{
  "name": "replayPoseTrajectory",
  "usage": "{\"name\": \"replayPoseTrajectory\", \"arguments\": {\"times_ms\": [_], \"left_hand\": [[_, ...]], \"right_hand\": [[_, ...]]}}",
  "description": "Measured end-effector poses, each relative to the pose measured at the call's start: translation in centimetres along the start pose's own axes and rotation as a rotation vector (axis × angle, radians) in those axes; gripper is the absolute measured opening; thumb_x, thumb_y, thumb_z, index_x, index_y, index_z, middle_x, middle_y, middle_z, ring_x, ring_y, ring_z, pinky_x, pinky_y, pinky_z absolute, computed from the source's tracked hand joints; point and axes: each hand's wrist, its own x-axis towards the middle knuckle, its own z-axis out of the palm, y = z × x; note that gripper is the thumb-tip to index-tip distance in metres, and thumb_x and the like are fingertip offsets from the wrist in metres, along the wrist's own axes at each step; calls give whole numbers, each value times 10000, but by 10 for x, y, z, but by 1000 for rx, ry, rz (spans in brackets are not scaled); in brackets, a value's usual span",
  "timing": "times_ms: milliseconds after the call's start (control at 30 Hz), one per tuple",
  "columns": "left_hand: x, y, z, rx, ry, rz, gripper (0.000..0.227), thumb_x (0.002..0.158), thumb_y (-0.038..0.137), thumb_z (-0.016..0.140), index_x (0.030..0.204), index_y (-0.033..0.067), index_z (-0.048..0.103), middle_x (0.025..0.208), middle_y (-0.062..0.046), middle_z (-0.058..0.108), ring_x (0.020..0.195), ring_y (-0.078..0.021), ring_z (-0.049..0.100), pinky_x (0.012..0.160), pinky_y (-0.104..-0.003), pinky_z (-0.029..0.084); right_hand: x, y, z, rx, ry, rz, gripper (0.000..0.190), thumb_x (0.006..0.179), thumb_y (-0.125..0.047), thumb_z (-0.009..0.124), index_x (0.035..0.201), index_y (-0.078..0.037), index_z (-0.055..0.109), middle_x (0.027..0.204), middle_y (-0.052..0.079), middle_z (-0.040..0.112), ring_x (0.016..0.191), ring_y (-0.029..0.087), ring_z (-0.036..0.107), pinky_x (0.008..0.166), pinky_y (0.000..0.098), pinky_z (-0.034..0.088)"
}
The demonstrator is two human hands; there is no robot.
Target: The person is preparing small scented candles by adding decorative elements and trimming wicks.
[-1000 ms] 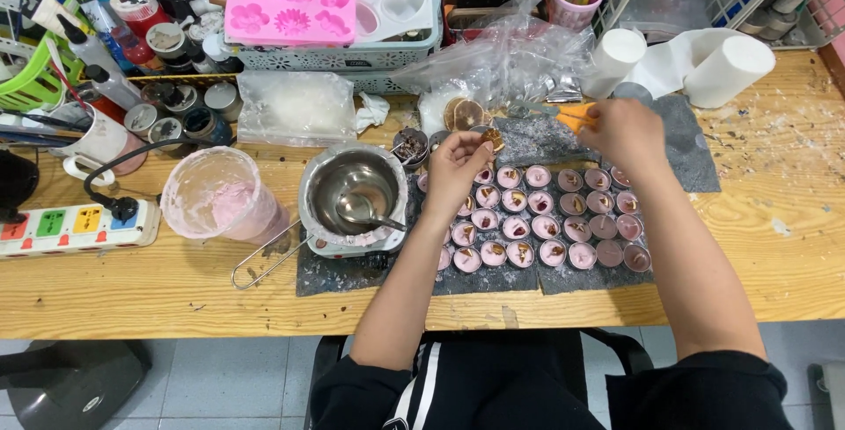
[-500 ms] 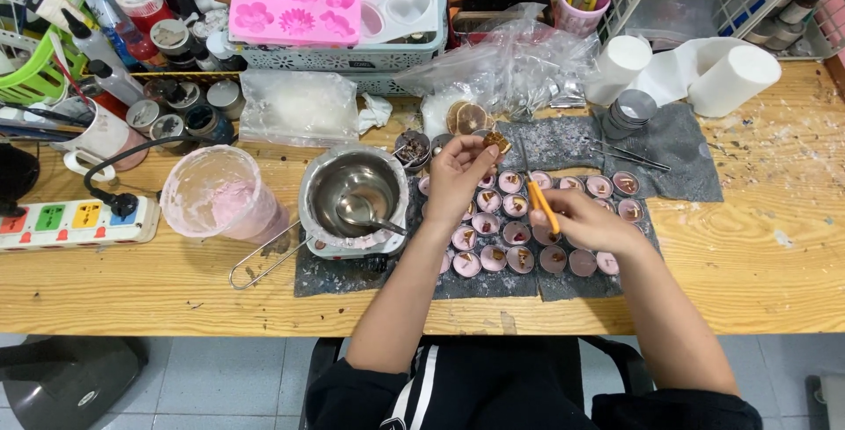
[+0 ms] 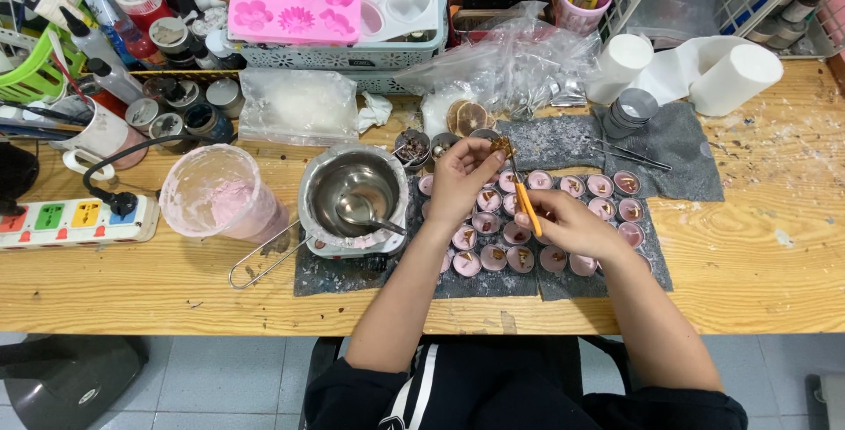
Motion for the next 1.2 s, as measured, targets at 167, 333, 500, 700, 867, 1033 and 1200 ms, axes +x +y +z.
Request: {"name": "replayPoseTrajectory", "arguments": {"times_ms": [167,333,500,700,867,1033,1200], "left_hand": [[1,0,1,-28,-9,-18,205,960,92,727,1130,-2,663,1000,-56,730,901,-105,704,769,-254,607],[-1,0,1,-20,1,0,211,966,125,734,1139,17,682,997,-47,742,881,-87,690,733,-241,586],[-3,2,2,19,-15,5,217,970,162,744,1121,9,717,969,-26,734,847,-64,666,726,-232,576],[-3,2,2,-2,-15,-2,233,978,174,733,1140,8,716,977,-15,733,850,-59,667,730,-235,579],[-3,2,3,-4,-14,-20,240,972,181,735,1147,19,715,970,-12,732,851,-63,673,726,-243,587],[-3,1,1,-50,-29,-35,237,982,179,730,1158,19,713,989,-10,733,877,-61,672,743,-240,576],[-2,-1,2,-32,-41,-37,226,981,164,730,1153,19,712,977,-11,731,873,-71,672,752,-259,593]], "right_hand": [[-2,-5,2,-8,29,-4,351,916,-357,657,978,-11,670,679,14,577,614,94,500,545,294,425],[-1,2,5,-22,31,-48,352,921,-355,662,986,-9,669,679,20,567,626,95,487,556,300,427],[-1,3,5,3,35,-31,377,927,-392,649,972,-18,664,688,14,567,639,104,483,568,311,423],[-1,7,7,-14,33,-30,386,931,-406,649,955,-21,652,705,9,593,654,100,513,586,304,443],[-3,3,7,3,36,-23,384,930,-411,646,965,-28,646,704,17,585,661,107,508,588,311,440],[-3,0,7,-22,55,-4,378,914,-413,649,969,-39,653,691,10,603,654,103,521,589,310,447],[-2,5,7,-17,50,-29,398,925,-419,647,919,-20,640,669,18,565,625,111,474,559,317,408]]}}
